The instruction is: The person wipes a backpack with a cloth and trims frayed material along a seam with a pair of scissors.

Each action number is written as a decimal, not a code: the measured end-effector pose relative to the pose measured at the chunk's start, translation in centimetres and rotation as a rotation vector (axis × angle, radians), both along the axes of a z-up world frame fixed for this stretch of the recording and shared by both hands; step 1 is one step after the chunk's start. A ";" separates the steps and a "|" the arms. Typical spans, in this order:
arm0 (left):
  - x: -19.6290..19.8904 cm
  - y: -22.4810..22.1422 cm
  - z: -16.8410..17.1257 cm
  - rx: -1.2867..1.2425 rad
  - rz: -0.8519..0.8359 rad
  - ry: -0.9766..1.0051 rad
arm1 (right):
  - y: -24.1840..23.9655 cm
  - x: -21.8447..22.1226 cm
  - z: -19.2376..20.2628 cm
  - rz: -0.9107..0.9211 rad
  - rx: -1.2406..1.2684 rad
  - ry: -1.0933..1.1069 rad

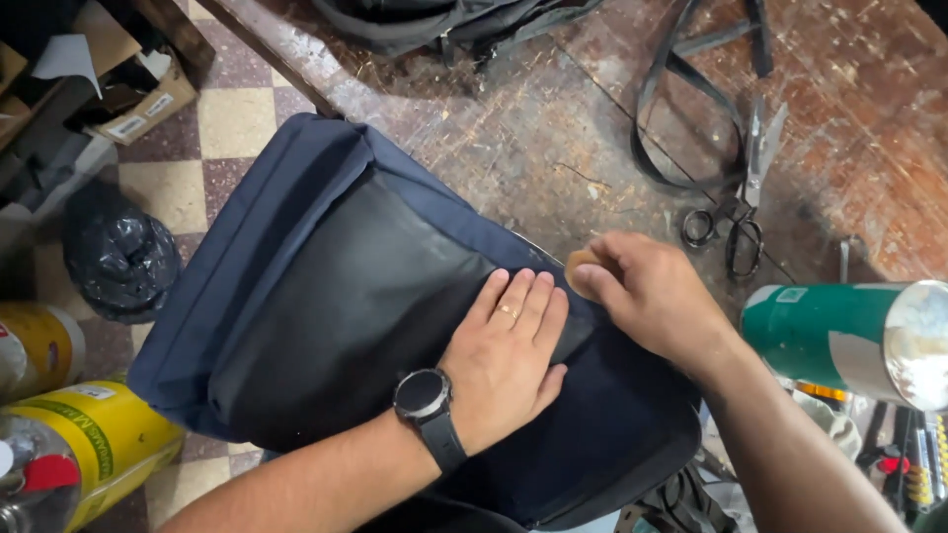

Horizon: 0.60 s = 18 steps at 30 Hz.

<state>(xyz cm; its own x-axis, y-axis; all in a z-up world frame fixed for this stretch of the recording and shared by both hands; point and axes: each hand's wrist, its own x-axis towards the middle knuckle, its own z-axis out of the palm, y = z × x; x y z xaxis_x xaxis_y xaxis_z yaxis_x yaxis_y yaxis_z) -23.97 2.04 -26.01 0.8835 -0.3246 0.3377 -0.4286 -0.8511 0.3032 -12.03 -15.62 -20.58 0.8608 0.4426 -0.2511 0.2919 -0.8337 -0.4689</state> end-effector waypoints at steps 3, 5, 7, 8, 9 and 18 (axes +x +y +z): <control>0.3 0.1 -0.1 -0.024 0.002 -0.007 | 1.1 0.8 -1.1 0.064 0.087 -0.089; 0.2 0.0 -0.2 -0.035 -0.001 0.001 | 1.7 1.2 -1.8 0.127 0.155 -0.144; 0.4 0.2 -0.2 -0.056 -0.012 0.013 | 2.3 1.8 -2.0 0.198 0.236 -0.163; 0.5 0.3 0.0 -0.059 -0.010 0.012 | 1.4 1.6 -1.7 0.200 0.233 -0.163; 0.5 0.4 0.0 -0.069 -0.025 0.018 | 0.5 1.3 -1.5 0.199 0.171 -0.134; 0.5 0.5 -0.3 -0.085 -0.024 0.046 | 0.3 2.1 -2.7 0.297 0.134 -0.191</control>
